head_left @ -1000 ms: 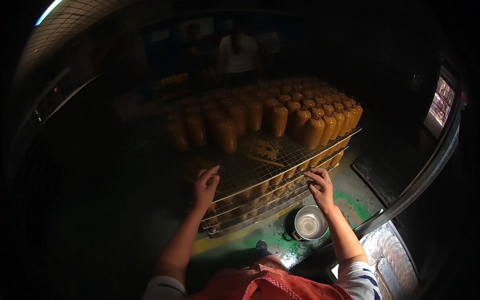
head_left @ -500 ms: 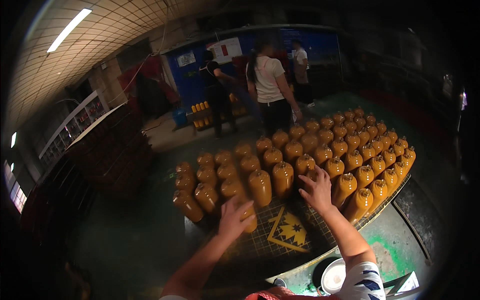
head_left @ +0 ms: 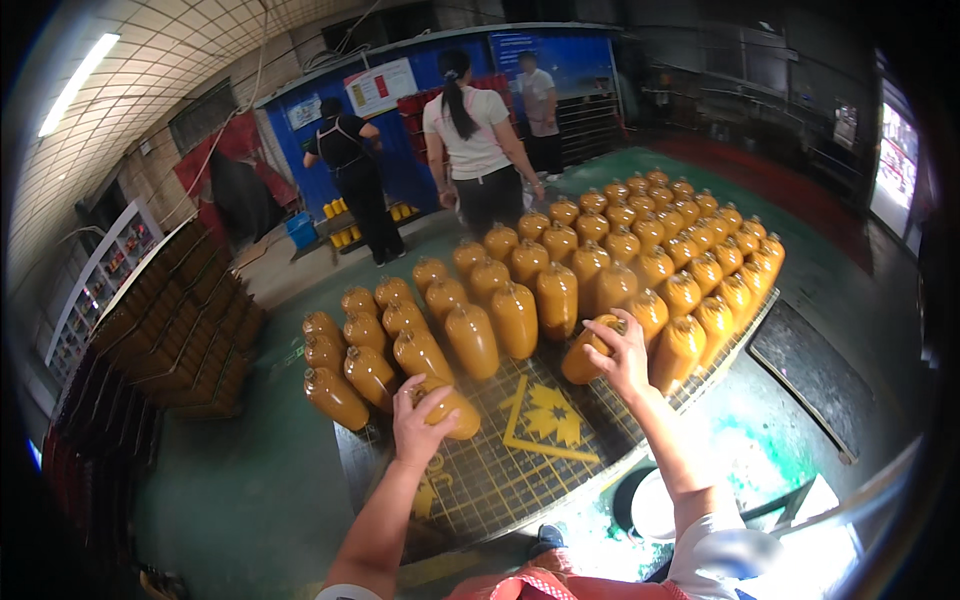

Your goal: The person repeatedly picks up yellow cylindrical spools from a metal rack and places them onto a conveyor belt. They handle the spools one at a time or in pairs, moving them between the rack and the belt throughout the clip.

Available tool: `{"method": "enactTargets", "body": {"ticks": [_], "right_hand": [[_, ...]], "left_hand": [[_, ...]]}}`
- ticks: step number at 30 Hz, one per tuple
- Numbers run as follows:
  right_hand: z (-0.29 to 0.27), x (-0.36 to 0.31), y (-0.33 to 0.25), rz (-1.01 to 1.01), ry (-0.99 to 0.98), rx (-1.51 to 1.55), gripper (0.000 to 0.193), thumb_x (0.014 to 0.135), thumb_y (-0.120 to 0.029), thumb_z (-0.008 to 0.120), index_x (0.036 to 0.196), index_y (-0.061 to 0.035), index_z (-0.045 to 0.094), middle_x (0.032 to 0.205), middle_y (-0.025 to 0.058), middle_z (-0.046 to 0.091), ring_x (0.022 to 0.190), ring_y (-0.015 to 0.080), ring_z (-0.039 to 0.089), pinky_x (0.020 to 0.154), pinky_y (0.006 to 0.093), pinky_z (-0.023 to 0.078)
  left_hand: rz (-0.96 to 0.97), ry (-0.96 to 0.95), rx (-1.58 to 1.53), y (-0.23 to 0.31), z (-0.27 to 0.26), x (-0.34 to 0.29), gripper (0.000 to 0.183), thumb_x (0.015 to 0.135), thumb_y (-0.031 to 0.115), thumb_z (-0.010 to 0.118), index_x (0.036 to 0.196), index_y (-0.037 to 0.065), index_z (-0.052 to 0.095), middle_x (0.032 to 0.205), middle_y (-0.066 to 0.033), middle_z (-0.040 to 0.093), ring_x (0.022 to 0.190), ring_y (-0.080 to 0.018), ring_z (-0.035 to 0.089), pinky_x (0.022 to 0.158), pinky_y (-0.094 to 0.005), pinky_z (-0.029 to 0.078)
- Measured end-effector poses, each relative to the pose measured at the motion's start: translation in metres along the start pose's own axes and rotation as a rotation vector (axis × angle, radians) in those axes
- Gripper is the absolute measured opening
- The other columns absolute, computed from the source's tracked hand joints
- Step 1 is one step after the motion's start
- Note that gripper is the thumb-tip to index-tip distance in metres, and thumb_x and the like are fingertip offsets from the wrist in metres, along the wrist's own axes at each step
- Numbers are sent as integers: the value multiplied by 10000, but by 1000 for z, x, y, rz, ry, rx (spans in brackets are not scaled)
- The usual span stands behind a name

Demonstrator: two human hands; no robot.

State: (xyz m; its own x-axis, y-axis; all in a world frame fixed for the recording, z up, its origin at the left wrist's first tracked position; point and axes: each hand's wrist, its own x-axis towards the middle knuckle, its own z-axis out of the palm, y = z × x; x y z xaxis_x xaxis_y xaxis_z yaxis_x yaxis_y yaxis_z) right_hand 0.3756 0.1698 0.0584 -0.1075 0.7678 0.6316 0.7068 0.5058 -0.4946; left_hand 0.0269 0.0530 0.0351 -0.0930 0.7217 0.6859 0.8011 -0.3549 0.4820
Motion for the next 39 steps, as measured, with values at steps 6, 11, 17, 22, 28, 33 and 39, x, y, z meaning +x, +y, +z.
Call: {"method": "enactTargets", "body": {"ticks": [6, 11, 17, 22, 28, 33, 39], "right_hand": [[-129, -183, -38, 558, 242, 520, 443, 901, -207, 658, 1318, -61, 629, 1265, 114, 619, 1212, 216, 546, 1054, 338, 416], [-270, -384, -84, 726, 645, 813, 696, 883, -416, 677, 1430, -26, 495, 1327, 118, 573, 1190, 234, 564, 1088, 393, 410], [-376, -642, -83, 936, 1113, 795, 605, 939, -435, 614, 1367, -18, 516, 1279, 132, 623, 1169, 246, 598, 1039, 403, 462], [-442, -733, -168, 937, 1393, 996, 500, 960, -412, 544, 1317, -62, 553, 1115, 166, 691, 1010, 281, 680, 914, 424, 556], [-486, -861, -151, 1080, 1635, 1172, 447, 961, -457, 473, 1277, -155, 569, 1118, 251, 673, 920, 372, 684, 795, 508, 575], [-501, -973, -130, 1000, 1680, 1561, 428, 981, -465, 471, 1269, -179, 605, 1180, 278, 640, 953, 440, 670, 762, 543, 582], [-530, -1012, -94, 1176, 1054, 886, 454, 1047, -431, 381, 1344, -141, 563, 1252, 221, 635, 1174, 387, 590, 951, 484, 517]], "left_hand": [[-129, 4, -649, 53, -41, -105, 416, 751, 107, 764, 1151, 12, 706, 1284, -141, 595, 1191, -277, 566, 1039, -385, 442], [-257, -457, -1341, 173, -35, -176, 461, 819, 222, 732, 1228, 18, 677, 1309, -120, 615, 1259, -241, 539, 1091, -390, 411], [-532, -1175, -1737, 331, 5, -250, 628, 817, 336, 789, 1301, -7, 584, 1215, -132, 657, 1043, -213, 674, 945, -362, 543], [-680, -1814, -1766, 450, 64, -362, 639, 885, 376, 724, 1358, 27, 475, 1279, -155, 602, 1102, -286, 647, 943, -439, 558], [-1127, -2436, -1093, 611, 120, -505, 443, 997, 413, 503, 1257, 69, 604, 1127, -138, 670, 984, -245, 664, 855, -405, 554], [-1236, -2556, -740, 701, 136, -606, 551, 996, 543, 431, 1316, 120, 583, 1116, -95, 675, 957, -262, 648, 870, -404, 533], [-1765, -2456, -720, 755, 151, -660, 460, 1004, 478, 473, 1242, 102, 589, 1108, -180, 669, 964, -353, 658, 835, -469, 560]]}}
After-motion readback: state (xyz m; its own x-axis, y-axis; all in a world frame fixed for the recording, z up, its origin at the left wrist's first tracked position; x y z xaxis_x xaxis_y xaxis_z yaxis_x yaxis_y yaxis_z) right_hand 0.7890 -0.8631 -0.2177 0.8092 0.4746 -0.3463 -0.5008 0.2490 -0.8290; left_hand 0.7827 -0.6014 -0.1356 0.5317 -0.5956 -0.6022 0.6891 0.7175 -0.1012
